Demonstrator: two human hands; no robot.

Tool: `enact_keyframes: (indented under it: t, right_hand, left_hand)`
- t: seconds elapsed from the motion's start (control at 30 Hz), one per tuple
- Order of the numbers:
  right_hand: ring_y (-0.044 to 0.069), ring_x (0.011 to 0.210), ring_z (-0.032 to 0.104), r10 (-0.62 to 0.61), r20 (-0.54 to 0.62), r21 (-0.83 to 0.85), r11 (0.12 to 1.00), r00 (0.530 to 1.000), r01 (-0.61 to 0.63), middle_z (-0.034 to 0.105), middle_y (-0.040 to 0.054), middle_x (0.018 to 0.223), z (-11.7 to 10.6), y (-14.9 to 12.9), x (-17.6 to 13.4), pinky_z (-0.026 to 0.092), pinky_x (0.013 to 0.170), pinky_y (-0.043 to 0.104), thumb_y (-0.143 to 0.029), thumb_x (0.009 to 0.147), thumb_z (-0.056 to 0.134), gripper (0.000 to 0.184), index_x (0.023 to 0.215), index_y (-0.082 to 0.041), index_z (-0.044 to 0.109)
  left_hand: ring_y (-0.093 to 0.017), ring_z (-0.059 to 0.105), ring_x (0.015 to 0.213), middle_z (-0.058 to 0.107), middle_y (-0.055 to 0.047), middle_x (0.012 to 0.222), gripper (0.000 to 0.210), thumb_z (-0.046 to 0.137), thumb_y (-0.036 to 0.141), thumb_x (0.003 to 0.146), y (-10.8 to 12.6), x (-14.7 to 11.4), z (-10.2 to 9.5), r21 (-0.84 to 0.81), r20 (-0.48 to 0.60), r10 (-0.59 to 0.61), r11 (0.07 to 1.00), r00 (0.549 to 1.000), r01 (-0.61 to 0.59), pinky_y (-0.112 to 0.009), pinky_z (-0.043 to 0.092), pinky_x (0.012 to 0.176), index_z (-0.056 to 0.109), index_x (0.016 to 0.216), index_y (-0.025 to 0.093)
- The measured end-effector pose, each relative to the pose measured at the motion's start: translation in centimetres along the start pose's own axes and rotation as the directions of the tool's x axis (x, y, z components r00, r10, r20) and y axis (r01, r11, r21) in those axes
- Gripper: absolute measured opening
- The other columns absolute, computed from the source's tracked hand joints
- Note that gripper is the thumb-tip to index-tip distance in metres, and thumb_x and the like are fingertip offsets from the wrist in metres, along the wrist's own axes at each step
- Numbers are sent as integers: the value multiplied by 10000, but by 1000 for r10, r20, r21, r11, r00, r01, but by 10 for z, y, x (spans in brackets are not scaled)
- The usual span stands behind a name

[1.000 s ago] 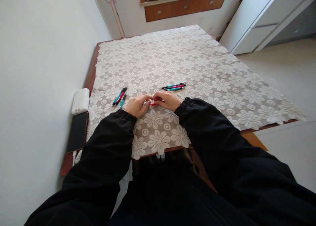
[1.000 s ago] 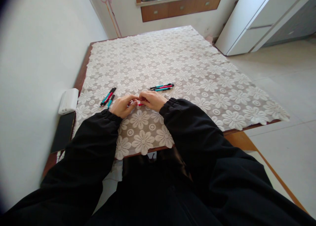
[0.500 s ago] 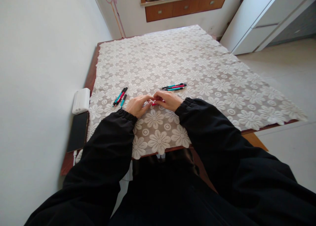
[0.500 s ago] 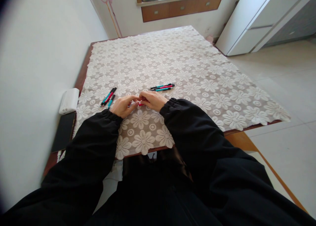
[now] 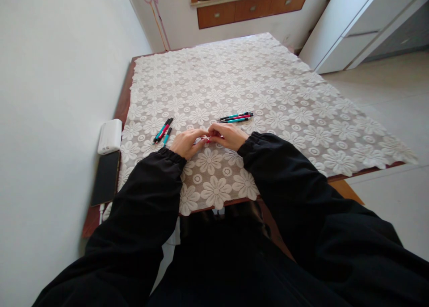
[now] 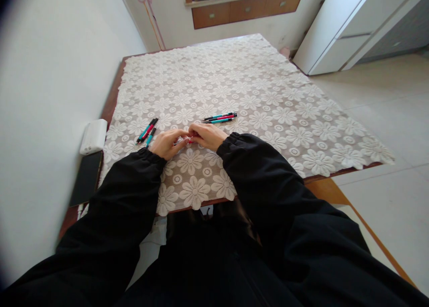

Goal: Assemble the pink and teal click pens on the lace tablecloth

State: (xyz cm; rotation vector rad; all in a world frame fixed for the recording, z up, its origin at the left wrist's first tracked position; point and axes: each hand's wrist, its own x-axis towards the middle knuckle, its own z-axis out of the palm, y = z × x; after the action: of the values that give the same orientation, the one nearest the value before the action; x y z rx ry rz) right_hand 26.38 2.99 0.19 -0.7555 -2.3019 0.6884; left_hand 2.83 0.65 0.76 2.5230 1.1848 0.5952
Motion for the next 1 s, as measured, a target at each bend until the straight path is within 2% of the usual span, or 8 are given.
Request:
enact_keyframes:
  t: [0.47, 1.0]
  right_hand:
    - [151, 745, 525, -10, 10, 4, 1000, 1000, 10, 615, 4, 824, 2, 3, 0, 386, 725, 271, -262, 951, 643, 110, 905, -213, 556]
    - [180, 813, 577, -26, 44, -47, 999, 999, 28, 655, 32, 880, 1, 3, 0, 410, 754, 287, -271, 958, 668, 89, 967, -201, 614]
  left_hand:
    - [-226, 714, 923, 783, -79, 1071, 377, 502, 458, 1041, 2, 1, -1, 14, 10, 18, 1000, 1000, -18, -338, 539, 851, 741, 1191, 207]
    - [-223, 716, 939, 783, -72, 1036, 338, 497, 407, 1042, 3, 0, -1, 69, -33, 8, 998, 999, -6, -330, 531, 872, 751, 1151, 212]
